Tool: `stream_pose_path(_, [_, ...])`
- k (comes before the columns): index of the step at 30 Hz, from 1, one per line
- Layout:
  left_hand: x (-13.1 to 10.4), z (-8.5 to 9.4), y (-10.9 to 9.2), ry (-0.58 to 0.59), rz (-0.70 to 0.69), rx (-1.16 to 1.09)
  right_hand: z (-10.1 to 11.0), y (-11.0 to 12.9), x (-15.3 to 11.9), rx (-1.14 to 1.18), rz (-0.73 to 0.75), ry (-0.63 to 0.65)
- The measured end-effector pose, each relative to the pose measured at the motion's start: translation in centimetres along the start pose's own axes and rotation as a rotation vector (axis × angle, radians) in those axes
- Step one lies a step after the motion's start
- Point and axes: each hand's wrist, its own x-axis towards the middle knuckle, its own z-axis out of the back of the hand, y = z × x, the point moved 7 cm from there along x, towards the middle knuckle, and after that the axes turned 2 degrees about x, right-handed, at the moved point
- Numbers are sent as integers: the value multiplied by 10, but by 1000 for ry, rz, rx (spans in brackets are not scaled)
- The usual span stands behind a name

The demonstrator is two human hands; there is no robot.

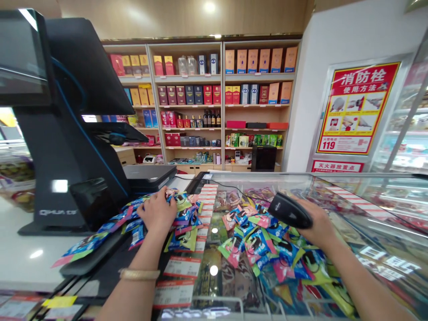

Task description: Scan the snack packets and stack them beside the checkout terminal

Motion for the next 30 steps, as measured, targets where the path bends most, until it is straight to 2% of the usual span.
stream_pose_path(2, [-2, 7, -6, -77, 8, -320, 1, 1, 0, 3, 16, -13])
stream_pose_path(4, [-6, 1, -14, -22, 56, -794, 3, 1, 1, 4, 24, -32])
stream_pose_path(5, [-11, -6, -22, 74, 104, -1046, 4, 2, 1, 2, 22, -39])
stream_pose_path(7, [-25, -26, -43, 346, 257, -1460, 4, 4, 3, -3, 17, -37])
stream_pose_path(9, [-42, -37, -62, 563, 405, -1681, 5, 8, 7, -8, 18, -18])
stream_pose_path(11, [-56, -42, -74, 674, 512, -1765, 4, 15, 13, -7, 29, 17])
stream_pose_path(15, [-67, -46, -81, 752, 577, -1797, 3, 28, 33, 14, -1, 91])
stream_pose_path(22, [-74, -51, -89, 816, 414, -1731, -15, 58, 65, 72, -116, 226])
stream_pose_path(25, [-76, -53, -90, 808, 402, -1719, -25, 68, 61, 66, -97, 273])
stream_pose_path(30, [-78, -56, -92, 814, 356, -1716, -29, 68, 45, 70, -91, 257])
